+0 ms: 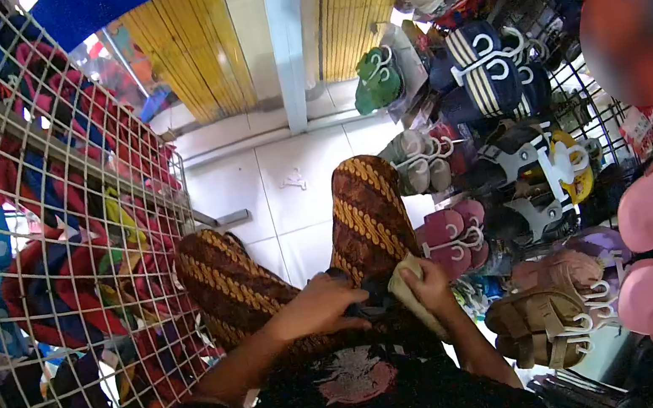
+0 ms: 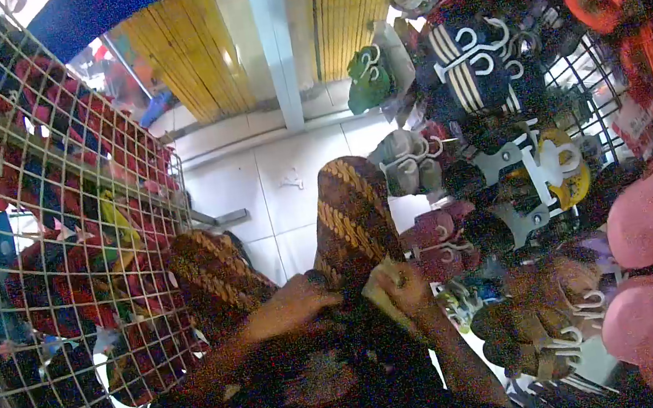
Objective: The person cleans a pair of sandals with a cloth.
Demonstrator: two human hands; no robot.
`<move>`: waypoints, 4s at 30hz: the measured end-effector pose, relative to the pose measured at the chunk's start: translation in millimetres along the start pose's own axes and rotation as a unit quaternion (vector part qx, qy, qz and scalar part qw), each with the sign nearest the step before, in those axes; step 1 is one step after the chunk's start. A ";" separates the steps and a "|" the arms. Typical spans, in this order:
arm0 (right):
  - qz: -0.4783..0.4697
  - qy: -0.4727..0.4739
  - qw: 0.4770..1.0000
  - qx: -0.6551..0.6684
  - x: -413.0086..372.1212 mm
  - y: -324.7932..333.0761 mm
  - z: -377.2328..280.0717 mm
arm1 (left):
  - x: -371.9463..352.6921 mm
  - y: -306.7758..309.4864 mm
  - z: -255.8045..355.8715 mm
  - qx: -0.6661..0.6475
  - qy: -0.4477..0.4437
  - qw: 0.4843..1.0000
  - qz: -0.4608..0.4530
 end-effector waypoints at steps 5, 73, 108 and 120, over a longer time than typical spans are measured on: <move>0.028 0.029 0.996 -0.078 12.4 5.2 -12.3 | 3.3 -2.3 -50.9 -0.160 0.051 0.981 -0.098; -0.015 0.125 0.986 -0.114 213.8 -178.7 -214.8 | -62.7 86.9 -301.4 -0.787 0.040 0.354 0.503; -0.061 -0.019 0.994 0.085 278.8 -161.0 -185.3 | -98.6 91.5 -338.0 -0.693 -0.079 0.516 0.498; -0.064 0.047 0.986 -0.146 270.7 -175.7 -188.9 | -99.7 -26.5 -450.4 -0.718 0.107 0.563 0.394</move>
Point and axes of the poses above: each hand's wrist, its own x-axis towards the middle knuckle, its own y-axis out of the back of the hand, z = x × y, the point moved 8 cm from there along x, towards the middle knuckle, and after that the axes turned 9 degrees about -x, right-handed, at the moved point
